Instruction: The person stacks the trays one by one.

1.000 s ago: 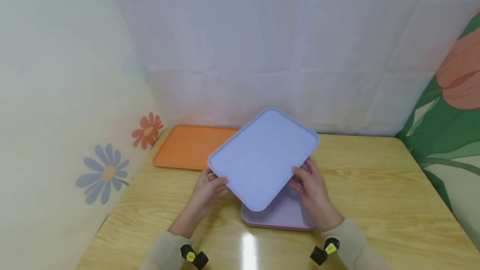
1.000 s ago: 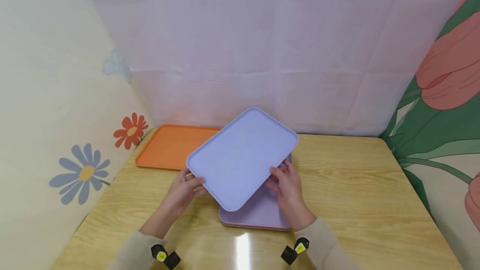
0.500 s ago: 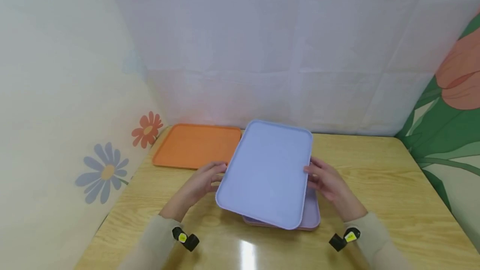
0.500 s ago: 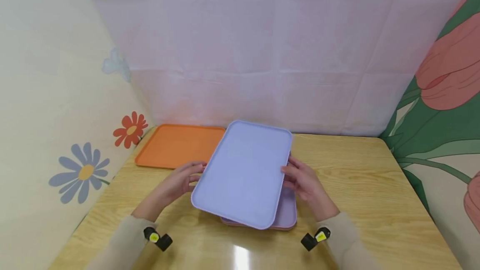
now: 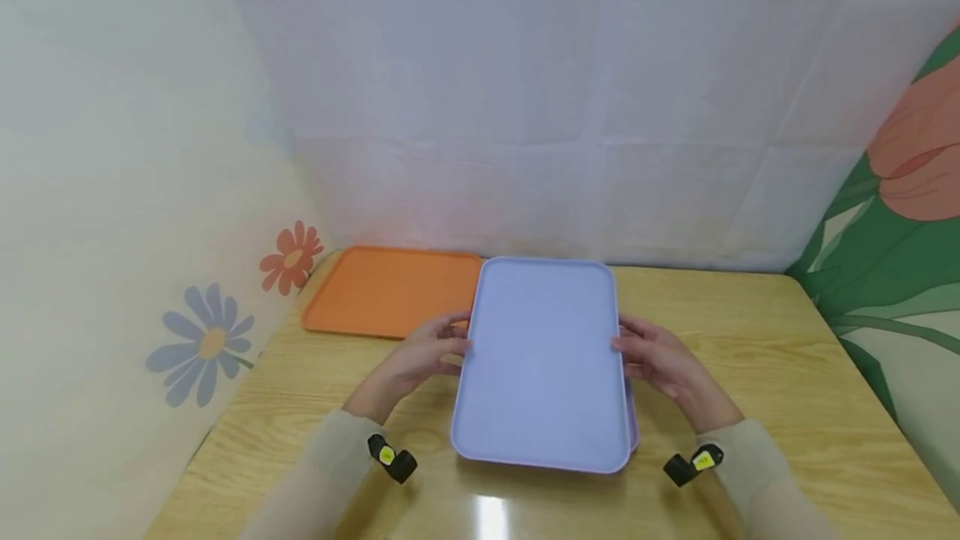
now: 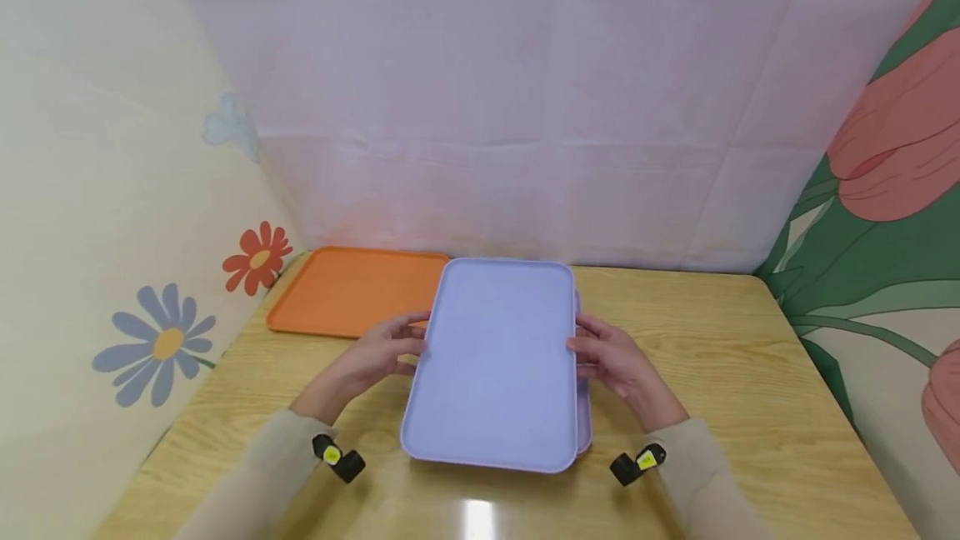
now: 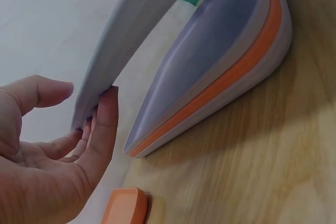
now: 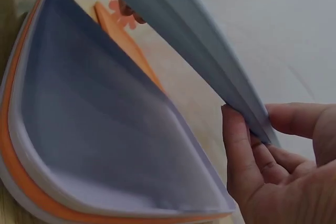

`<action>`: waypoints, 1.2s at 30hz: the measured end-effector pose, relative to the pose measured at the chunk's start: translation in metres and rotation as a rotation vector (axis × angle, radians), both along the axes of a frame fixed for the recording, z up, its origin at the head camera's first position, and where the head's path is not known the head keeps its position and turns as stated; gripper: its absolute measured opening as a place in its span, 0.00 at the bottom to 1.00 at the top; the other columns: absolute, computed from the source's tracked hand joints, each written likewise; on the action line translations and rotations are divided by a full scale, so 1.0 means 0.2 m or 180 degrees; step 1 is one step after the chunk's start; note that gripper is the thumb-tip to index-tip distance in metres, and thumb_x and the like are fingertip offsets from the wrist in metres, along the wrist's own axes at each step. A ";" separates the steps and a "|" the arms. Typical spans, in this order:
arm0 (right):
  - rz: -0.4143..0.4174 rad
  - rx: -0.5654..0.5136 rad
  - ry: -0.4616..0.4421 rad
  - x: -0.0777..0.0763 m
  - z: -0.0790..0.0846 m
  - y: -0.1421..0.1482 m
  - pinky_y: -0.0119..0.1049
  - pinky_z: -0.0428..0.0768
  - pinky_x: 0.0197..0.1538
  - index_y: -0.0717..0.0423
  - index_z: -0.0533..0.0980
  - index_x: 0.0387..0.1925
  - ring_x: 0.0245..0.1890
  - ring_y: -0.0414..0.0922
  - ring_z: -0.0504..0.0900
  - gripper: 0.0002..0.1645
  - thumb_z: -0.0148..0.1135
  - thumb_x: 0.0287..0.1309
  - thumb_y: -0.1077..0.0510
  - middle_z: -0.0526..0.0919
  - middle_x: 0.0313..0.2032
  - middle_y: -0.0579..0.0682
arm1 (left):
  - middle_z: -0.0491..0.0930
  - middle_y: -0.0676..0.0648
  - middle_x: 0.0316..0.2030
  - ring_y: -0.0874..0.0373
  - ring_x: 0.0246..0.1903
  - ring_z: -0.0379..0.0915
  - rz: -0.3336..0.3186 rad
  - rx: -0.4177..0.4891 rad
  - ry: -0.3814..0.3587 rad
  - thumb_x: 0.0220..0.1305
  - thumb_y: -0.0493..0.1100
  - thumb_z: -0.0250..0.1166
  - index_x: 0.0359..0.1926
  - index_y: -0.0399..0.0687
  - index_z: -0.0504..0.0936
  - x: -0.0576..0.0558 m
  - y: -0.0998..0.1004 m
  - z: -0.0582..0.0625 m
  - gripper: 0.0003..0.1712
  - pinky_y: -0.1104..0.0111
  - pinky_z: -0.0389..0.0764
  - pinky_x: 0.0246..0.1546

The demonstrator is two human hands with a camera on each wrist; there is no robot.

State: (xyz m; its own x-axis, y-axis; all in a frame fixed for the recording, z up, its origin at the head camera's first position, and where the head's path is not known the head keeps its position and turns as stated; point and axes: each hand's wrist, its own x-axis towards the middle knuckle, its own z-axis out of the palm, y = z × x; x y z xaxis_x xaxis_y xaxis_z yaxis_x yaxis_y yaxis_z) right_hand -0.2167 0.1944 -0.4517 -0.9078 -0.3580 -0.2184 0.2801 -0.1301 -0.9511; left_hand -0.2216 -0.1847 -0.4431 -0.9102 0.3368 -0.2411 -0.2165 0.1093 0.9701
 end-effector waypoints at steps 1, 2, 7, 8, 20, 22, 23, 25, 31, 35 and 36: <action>-0.0003 0.0030 0.0004 -0.01 -0.01 0.00 0.35 0.86 0.46 0.67 0.46 0.78 0.41 0.40 0.85 0.42 0.54 0.71 0.65 0.84 0.45 0.44 | 0.71 0.36 0.56 0.51 0.47 0.75 -0.0008 0.0026 0.0001 0.66 0.33 0.61 0.75 0.37 0.57 0.00 0.01 0.00 0.40 0.57 0.83 0.46; -0.0013 0.0061 0.0007 -0.01 -0.01 0.01 0.36 0.86 0.46 0.67 0.47 0.78 0.41 0.40 0.85 0.42 0.54 0.71 0.65 0.84 0.45 0.43 | 0.71 0.35 0.56 0.51 0.47 0.75 -0.0037 0.0039 0.0016 0.65 0.32 0.61 0.76 0.36 0.56 -0.01 0.01 -0.01 0.41 0.57 0.83 0.46; -0.0216 0.0310 0.0017 -0.03 -0.04 0.01 0.36 0.86 0.45 0.67 0.51 0.77 0.41 0.40 0.85 0.40 0.56 0.70 0.64 0.83 0.45 0.44 | 0.73 0.33 0.57 0.52 0.46 0.76 0.0002 0.0058 0.0009 0.61 0.29 0.62 0.76 0.37 0.56 -0.03 0.05 -0.02 0.43 0.57 0.84 0.45; -0.0259 0.0380 0.0034 -0.04 -0.04 0.01 0.36 0.86 0.45 0.67 0.52 0.77 0.40 0.39 0.84 0.40 0.57 0.70 0.64 0.82 0.46 0.45 | 0.73 0.32 0.57 0.52 0.46 0.76 -0.0009 0.0062 0.0015 0.61 0.29 0.62 0.76 0.37 0.56 -0.04 0.06 -0.03 0.43 0.58 0.84 0.44; -0.0467 0.0916 0.0047 -0.08 -0.08 0.03 0.34 0.84 0.40 0.67 0.56 0.76 0.40 0.39 0.81 0.39 0.59 0.69 0.63 0.79 0.50 0.53 | 0.68 0.32 0.57 0.51 0.42 0.75 -0.0003 -0.0051 0.0034 0.58 0.27 0.59 0.74 0.32 0.56 -0.09 0.15 -0.08 0.42 0.59 0.85 0.40; -0.0475 0.1018 0.0063 -0.08 -0.09 0.02 0.34 0.83 0.40 0.67 0.57 0.75 0.40 0.40 0.80 0.39 0.60 0.68 0.63 0.78 0.52 0.56 | 0.68 0.32 0.56 0.51 0.41 0.76 -0.0007 -0.0111 0.0042 0.58 0.26 0.59 0.74 0.32 0.57 -0.09 0.16 -0.08 0.42 0.59 0.85 0.39; -0.0470 0.1070 0.0081 -0.08 -0.09 0.02 0.35 0.83 0.40 0.67 0.57 0.75 0.40 0.40 0.80 0.39 0.59 0.68 0.64 0.78 0.53 0.57 | 0.68 0.32 0.56 0.51 0.41 0.76 -0.0009 -0.0153 0.0052 0.57 0.26 0.59 0.74 0.32 0.57 -0.10 0.16 -0.08 0.42 0.59 0.86 0.38; -0.0463 0.1172 0.0124 -0.08 -0.09 0.02 0.35 0.83 0.39 0.68 0.57 0.75 0.41 0.41 0.80 0.39 0.59 0.68 0.64 0.77 0.54 0.61 | 0.68 0.32 0.56 0.50 0.41 0.76 -0.0001 -0.0247 0.0058 0.57 0.26 0.60 0.74 0.32 0.57 -0.10 0.17 -0.09 0.42 0.59 0.86 0.38; -0.0491 0.1496 0.0211 -0.09 -0.08 0.02 0.37 0.83 0.41 0.69 0.60 0.73 0.41 0.45 0.82 0.37 0.60 0.67 0.64 0.79 0.51 0.63 | 0.69 0.32 0.56 0.49 0.41 0.77 -0.0001 -0.0497 0.0138 0.56 0.25 0.61 0.74 0.31 0.58 -0.12 0.19 -0.10 0.43 0.57 0.87 0.40; -0.0519 0.1704 0.0194 -0.10 -0.07 0.01 0.40 0.85 0.43 0.68 0.62 0.72 0.42 0.47 0.83 0.36 0.60 0.66 0.64 0.80 0.49 0.62 | 0.70 0.32 0.56 0.50 0.37 0.78 -0.0015 -0.0660 0.0203 0.55 0.25 0.60 0.74 0.30 0.58 -0.13 0.20 -0.09 0.44 0.59 0.87 0.37; -0.0521 0.1745 0.0202 -0.11 -0.07 0.01 0.40 0.85 0.43 0.68 0.63 0.72 0.42 0.47 0.83 0.35 0.60 0.66 0.65 0.80 0.48 0.63 | 0.70 0.32 0.56 0.50 0.36 0.78 -0.0018 -0.0718 0.0223 0.55 0.25 0.60 0.74 0.30 0.58 -0.13 0.20 -0.09 0.44 0.59 0.87 0.37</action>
State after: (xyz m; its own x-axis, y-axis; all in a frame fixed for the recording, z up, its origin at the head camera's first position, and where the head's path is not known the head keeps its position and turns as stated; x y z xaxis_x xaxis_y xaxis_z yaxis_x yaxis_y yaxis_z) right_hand -0.2385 0.1960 -0.4666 -0.9592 -0.0613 -0.2758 0.2382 0.3500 -0.9060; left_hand -0.2484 -0.1440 -0.4608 -0.9256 0.2868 -0.2471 -0.1483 0.3260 0.9337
